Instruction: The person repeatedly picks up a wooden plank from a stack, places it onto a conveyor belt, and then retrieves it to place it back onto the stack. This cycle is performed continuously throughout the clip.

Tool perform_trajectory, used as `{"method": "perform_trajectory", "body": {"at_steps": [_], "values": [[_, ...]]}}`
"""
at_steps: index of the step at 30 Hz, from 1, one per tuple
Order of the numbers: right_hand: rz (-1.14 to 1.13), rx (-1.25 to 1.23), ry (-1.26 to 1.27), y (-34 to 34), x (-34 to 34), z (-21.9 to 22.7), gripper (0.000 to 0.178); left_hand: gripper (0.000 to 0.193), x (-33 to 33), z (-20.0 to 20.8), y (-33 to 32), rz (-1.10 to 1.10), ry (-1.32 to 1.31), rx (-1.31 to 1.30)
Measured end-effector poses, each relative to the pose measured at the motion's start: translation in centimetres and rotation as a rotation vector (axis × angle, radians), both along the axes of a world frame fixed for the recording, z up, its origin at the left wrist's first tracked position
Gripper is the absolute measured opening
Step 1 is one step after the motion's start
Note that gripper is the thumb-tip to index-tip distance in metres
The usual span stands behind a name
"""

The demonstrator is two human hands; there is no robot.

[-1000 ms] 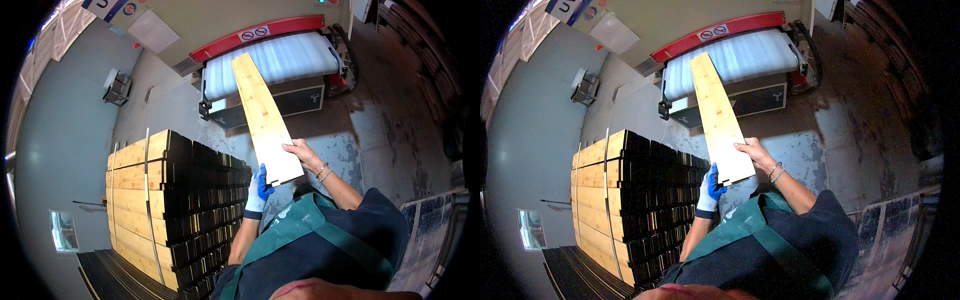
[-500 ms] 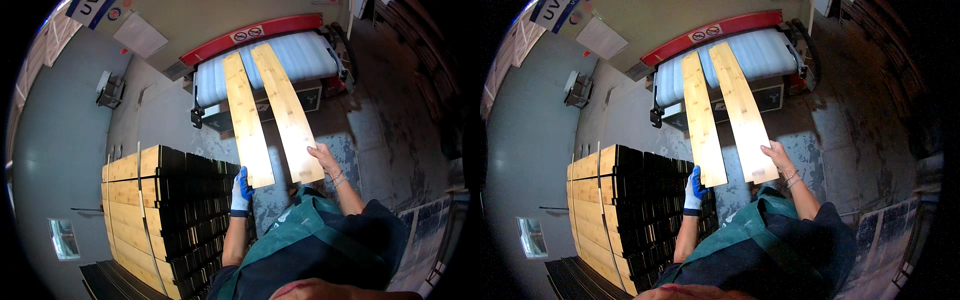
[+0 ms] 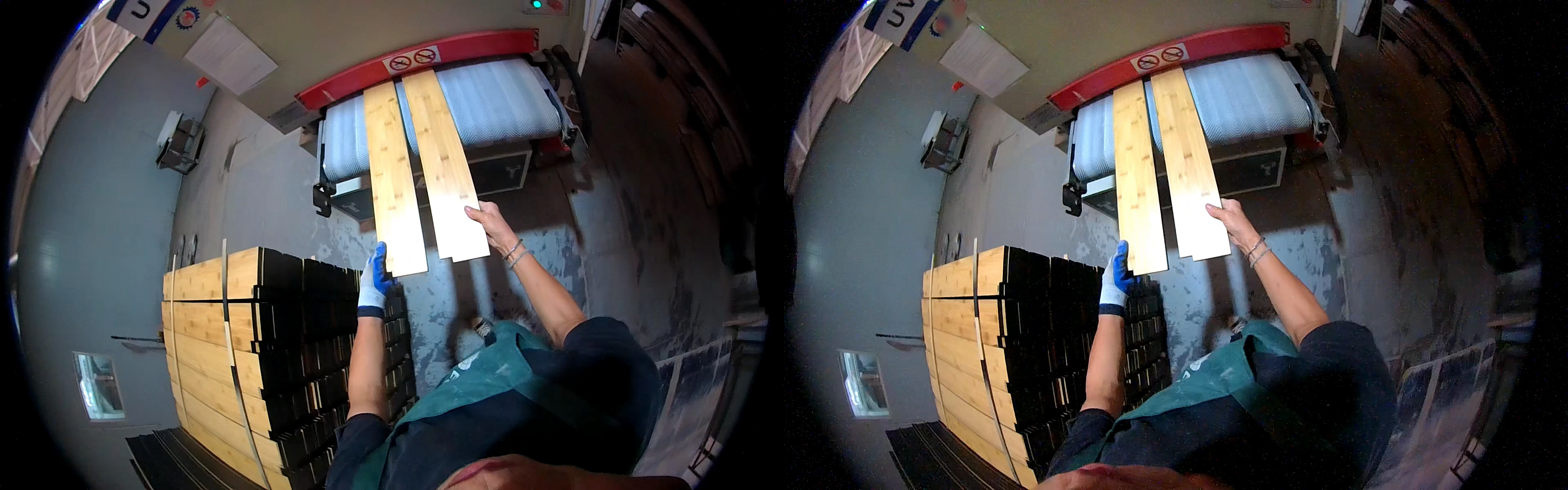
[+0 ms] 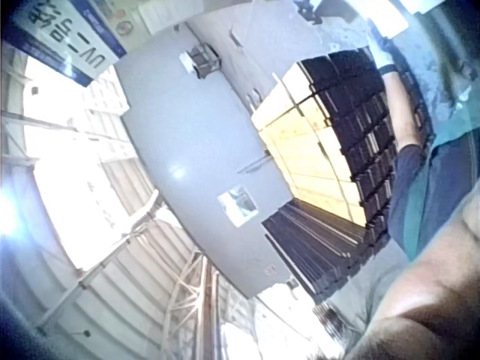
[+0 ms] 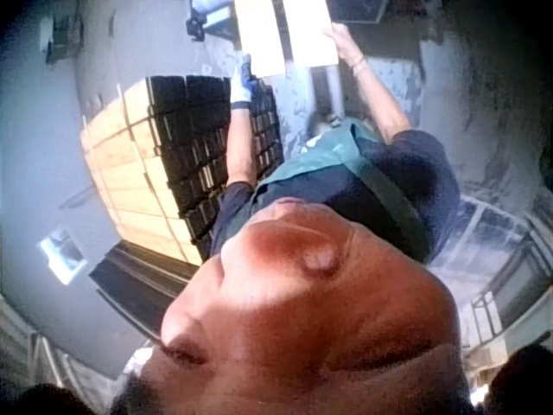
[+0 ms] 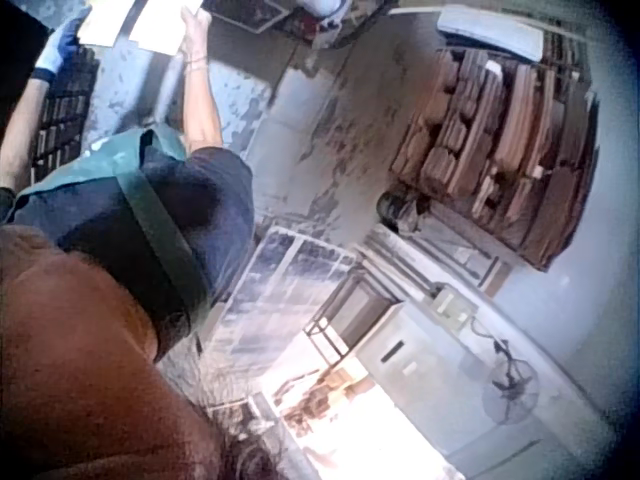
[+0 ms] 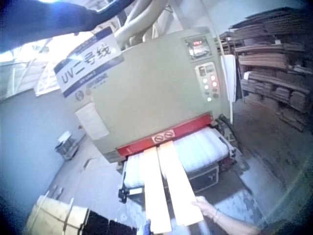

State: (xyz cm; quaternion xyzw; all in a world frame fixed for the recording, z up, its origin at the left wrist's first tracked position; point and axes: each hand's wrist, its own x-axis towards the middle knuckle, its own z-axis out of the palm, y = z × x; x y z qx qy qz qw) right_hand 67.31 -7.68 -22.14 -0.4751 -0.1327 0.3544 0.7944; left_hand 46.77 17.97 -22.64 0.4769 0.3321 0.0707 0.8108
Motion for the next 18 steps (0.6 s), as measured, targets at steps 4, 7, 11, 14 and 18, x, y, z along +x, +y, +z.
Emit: {"method": "perform_trajectory", "body": {"at_steps": [4,7,11,14,18], "values": [[-0.024,0.004,0.055,0.6,1.4,0.2,0.031,0.044,2.5,-1.6,1.7,-0.017,0.039,0.089],[-0.016,0.02,0.104,1.5,2.1,0.1,0.033,0.044,2.9,-3.2,3.4,0.0,0.053,0.134],[0.041,-0.028,0.073,2.0,2.4,-0.1,0.034,0.045,1.6,-3.1,3.6,-0.024,0.205,0.097],[0.008,-0.079,0.063,1.1,2.2,-0.5,0.033,0.036,0.4,-5.9,2.5,0.249,-0.205,-0.311],[-0.225,-0.449,-0.075,-3.1,3.9,-0.9,0.026,0.036,-8.8,0.6,-2.6,0.151,-0.38,-0.086]]}}
